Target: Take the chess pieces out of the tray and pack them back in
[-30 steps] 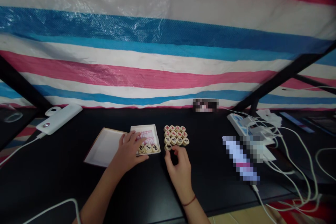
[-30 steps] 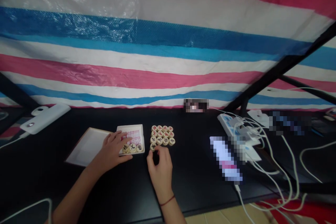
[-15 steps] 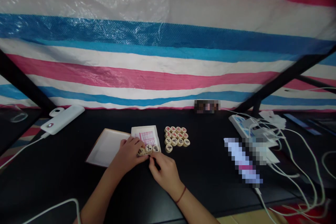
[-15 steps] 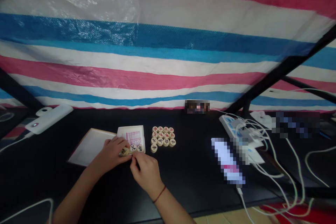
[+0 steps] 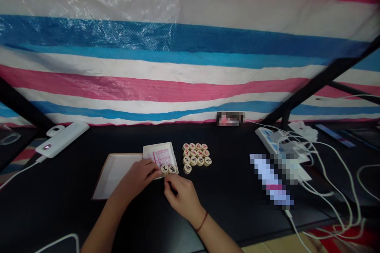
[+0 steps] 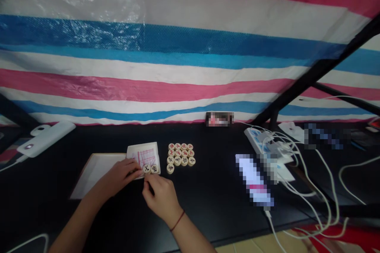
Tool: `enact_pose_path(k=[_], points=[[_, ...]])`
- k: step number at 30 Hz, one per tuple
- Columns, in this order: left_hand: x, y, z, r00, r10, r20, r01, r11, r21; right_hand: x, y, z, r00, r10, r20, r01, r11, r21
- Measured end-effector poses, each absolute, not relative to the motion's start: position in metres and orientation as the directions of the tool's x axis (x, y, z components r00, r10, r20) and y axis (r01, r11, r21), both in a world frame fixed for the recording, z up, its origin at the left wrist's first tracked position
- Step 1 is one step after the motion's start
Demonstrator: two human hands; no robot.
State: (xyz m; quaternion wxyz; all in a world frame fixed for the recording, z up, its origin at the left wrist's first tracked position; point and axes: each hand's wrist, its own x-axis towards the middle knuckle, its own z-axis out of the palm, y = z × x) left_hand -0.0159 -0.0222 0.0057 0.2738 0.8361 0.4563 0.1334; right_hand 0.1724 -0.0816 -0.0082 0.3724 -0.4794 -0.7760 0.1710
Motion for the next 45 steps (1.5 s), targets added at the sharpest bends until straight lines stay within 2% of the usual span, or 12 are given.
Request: enact_pose_path(k=[11,17,19,22,24,27,30,35,45], points=[[-0.011,-0.021,0.004,0.511,0.860,0.008,0.676,-0.408,0.613,0.173,-0.080,-0.009,-0.269,0.889,0.370,0.587,0.456,-0.669],[-0.013,-0.020,0.006,0.452,0.892,-0.030,0.714,-0.341,0.612,0.174,-0.080,-0.008,-0.255,0.879,0.404,0.581,0.473,-0.662],[-0.014,-0.020,0.009,0.426,0.904,0.020,0.725,-0.355,0.590,0.174,-0.080,-0.007,-0.251,0.871,0.423,0.578,0.485,-0.657],[-0.010,-0.025,0.016,0.412,0.895,0.173,0.712,-0.434,0.551,0.173,-0.081,-0.007,-0.246,0.846,0.474,0.577,0.520,-0.630],[-0.001,-0.033,0.021,0.412,0.885,0.218,0.658,-0.454,0.600,0.172,-0.082,-0.008,-0.269,0.826,0.495,0.569,0.551,-0.611],[0.018,-0.048,0.024,0.476,0.867,0.148,0.482,-0.398,0.781,0.173,-0.084,-0.010,-0.309,0.795,0.522,0.539,0.598,-0.592],[0.033,-0.058,0.020,0.472,0.873,0.121,0.376,-0.324,0.868,0.175,-0.085,-0.012,-0.306,0.767,0.564,0.543,0.627,-0.558],[0.037,-0.057,0.018,0.466,0.876,0.124,0.325,-0.300,0.897,0.178,-0.084,-0.010,-0.312,0.736,0.601,0.580,0.649,-0.492],[0.031,-0.051,0.020,0.443,0.873,0.206,0.265,-0.347,0.900,0.185,-0.080,-0.008,-0.084,0.753,0.652,0.543,0.583,-0.604]])
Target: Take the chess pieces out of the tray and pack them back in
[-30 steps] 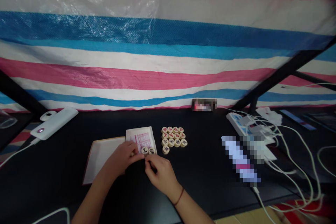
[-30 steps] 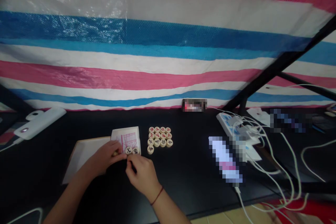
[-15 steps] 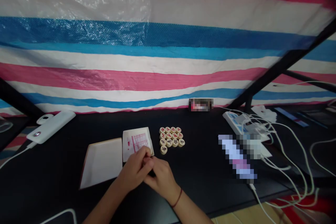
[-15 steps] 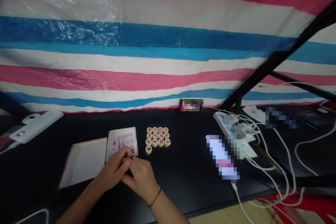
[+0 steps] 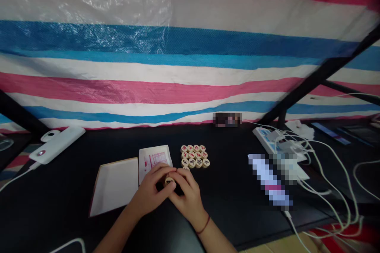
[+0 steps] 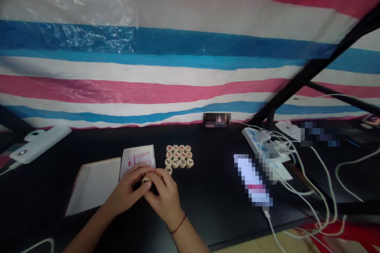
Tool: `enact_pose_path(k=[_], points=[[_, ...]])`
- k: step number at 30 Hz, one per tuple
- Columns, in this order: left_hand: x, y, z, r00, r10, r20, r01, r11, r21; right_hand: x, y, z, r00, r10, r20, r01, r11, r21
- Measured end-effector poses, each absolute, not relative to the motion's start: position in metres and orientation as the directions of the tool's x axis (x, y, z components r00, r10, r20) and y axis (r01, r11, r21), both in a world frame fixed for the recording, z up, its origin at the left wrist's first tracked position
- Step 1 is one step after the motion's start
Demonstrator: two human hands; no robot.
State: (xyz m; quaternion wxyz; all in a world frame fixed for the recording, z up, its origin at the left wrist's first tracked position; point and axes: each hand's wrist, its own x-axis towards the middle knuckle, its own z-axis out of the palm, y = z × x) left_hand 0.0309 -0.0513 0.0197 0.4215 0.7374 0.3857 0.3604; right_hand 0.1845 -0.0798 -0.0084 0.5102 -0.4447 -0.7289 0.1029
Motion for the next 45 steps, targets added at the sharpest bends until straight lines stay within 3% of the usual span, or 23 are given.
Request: enact_pose_path(k=[7,16,28,35,40,45], points=[[0.027,-0.048,0.015,0.464,0.872,0.157,0.126,-0.240,0.963,0.188,-0.077,-0.004,0.003,0.801,0.599,0.465,0.530,-0.709],[0.029,-0.048,0.011,0.469,0.847,0.250,0.355,-0.440,0.825,0.191,-0.079,-0.001,0.069,0.833,0.548,0.453,0.464,-0.762],[0.031,-0.053,0.004,0.448,0.825,0.345,0.413,-0.533,0.738,0.194,-0.080,0.002,0.052,0.823,0.565,0.485,0.474,-0.735],[0.044,-0.055,0.005,0.455,0.783,0.424,0.424,-0.609,0.670,0.218,-0.086,-0.018,0.313,0.836,0.451,0.524,0.244,-0.816],[0.046,-0.053,0.005,0.522,0.717,0.461,0.538,-0.697,0.473,0.224,-0.084,-0.022,0.319,0.843,0.434,0.550,0.209,-0.809],[0.043,-0.050,0.001,0.565,0.701,0.436,0.624,-0.708,0.331,0.233,-0.085,-0.026,0.266,0.836,0.480,0.704,0.171,-0.689]])
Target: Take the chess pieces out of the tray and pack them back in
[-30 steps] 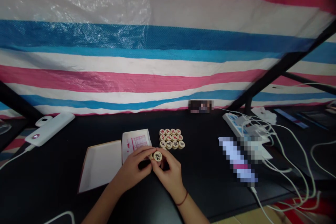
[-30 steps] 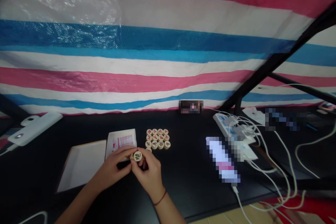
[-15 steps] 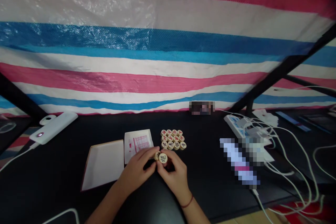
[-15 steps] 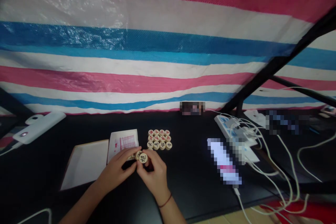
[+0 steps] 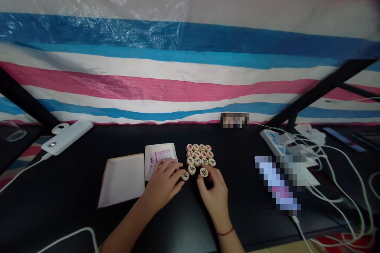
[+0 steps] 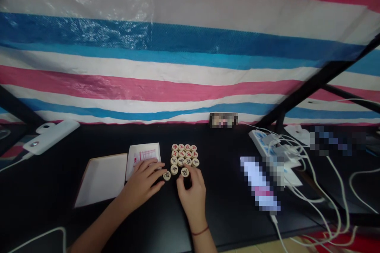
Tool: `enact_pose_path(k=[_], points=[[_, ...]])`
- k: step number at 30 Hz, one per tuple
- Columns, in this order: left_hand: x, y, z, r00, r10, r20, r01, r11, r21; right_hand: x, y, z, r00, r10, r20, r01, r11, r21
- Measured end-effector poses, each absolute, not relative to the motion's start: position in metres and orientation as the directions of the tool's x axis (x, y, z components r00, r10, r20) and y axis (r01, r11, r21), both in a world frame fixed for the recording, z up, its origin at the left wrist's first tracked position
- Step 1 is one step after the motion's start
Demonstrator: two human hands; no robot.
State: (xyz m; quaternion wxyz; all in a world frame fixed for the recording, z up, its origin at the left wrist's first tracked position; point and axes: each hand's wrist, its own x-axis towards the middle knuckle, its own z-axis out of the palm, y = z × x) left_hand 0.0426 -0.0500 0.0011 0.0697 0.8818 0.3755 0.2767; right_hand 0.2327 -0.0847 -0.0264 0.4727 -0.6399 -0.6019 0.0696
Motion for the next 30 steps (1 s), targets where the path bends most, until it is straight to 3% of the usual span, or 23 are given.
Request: enact_pose_path(k=[7,17,20,26,30], points=[[0.054,-0.053,0.002,0.596,0.716,0.364,0.636,-0.698,0.331,0.238,-0.086,-0.039,0.216,0.870,0.444,0.793,0.109,-0.600],[0.056,-0.052,-0.006,0.607,0.708,0.360,0.646,-0.704,0.296,0.236,-0.085,-0.035,0.253,0.856,0.450,0.778,0.096,-0.621],[0.057,-0.054,-0.005,0.593,0.704,0.390,0.641,-0.706,0.301,0.234,-0.088,-0.028,0.255,0.838,0.482,0.740,0.151,-0.655],[0.056,-0.060,0.004,0.573,0.668,0.475,0.564,-0.742,0.362,0.220,-0.095,-0.008,0.012,0.875,0.484,0.608,0.377,-0.698],[0.054,-0.061,0.006,0.577,0.614,0.539,0.506,-0.786,0.355,0.214,-0.096,0.001,-0.010,0.882,0.472,0.571,0.392,-0.721]])
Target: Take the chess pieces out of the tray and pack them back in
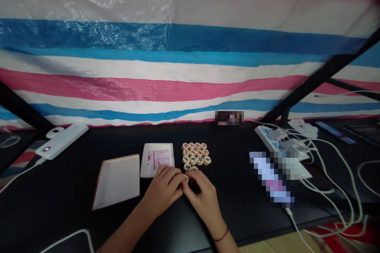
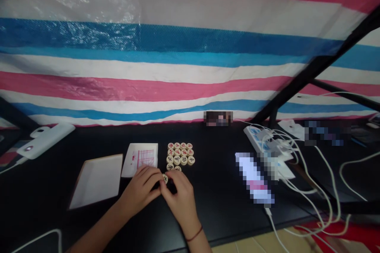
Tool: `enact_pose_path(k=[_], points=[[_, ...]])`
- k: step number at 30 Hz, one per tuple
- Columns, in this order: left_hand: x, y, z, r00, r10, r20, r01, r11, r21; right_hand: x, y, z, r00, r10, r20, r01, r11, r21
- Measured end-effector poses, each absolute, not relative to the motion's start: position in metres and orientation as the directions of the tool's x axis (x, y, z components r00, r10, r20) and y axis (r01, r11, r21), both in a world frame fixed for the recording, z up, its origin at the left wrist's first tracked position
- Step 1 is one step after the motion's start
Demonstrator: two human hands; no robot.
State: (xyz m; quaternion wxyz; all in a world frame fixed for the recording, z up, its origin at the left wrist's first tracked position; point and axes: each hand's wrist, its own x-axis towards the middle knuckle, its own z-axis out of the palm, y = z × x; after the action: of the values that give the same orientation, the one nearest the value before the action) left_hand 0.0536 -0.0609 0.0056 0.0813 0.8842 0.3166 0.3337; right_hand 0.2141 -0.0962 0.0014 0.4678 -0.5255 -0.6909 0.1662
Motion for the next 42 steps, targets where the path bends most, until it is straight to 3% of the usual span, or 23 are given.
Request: enact_pose_path(k=[7,15,19,26,42], points=[[0.053,-0.061,0.004,0.560,0.591,0.580,0.482,-0.802,0.352,0.213,-0.097,0.016,-0.031,0.933,0.358,0.544,0.316,-0.778],[0.031,-0.045,0.004,0.489,0.764,0.422,0.674,-0.638,0.373,0.236,-0.085,-0.015,0.231,0.824,0.517,0.670,0.251,-0.699],[0.010,-0.036,0.004,0.418,0.825,0.380,0.743,-0.551,0.379,0.240,-0.083,-0.028,0.199,0.819,0.538,0.720,0.251,-0.648],[0.001,-0.036,0.004,0.464,0.852,0.244,0.765,-0.524,0.376,0.238,-0.084,-0.031,0.139,0.843,0.520,0.737,0.263,-0.623],[0.007,-0.037,-0.002,0.428,0.880,0.203,0.786,-0.474,0.396,0.240,-0.083,-0.037,0.183,0.878,0.441,0.777,0.146,-0.612]])
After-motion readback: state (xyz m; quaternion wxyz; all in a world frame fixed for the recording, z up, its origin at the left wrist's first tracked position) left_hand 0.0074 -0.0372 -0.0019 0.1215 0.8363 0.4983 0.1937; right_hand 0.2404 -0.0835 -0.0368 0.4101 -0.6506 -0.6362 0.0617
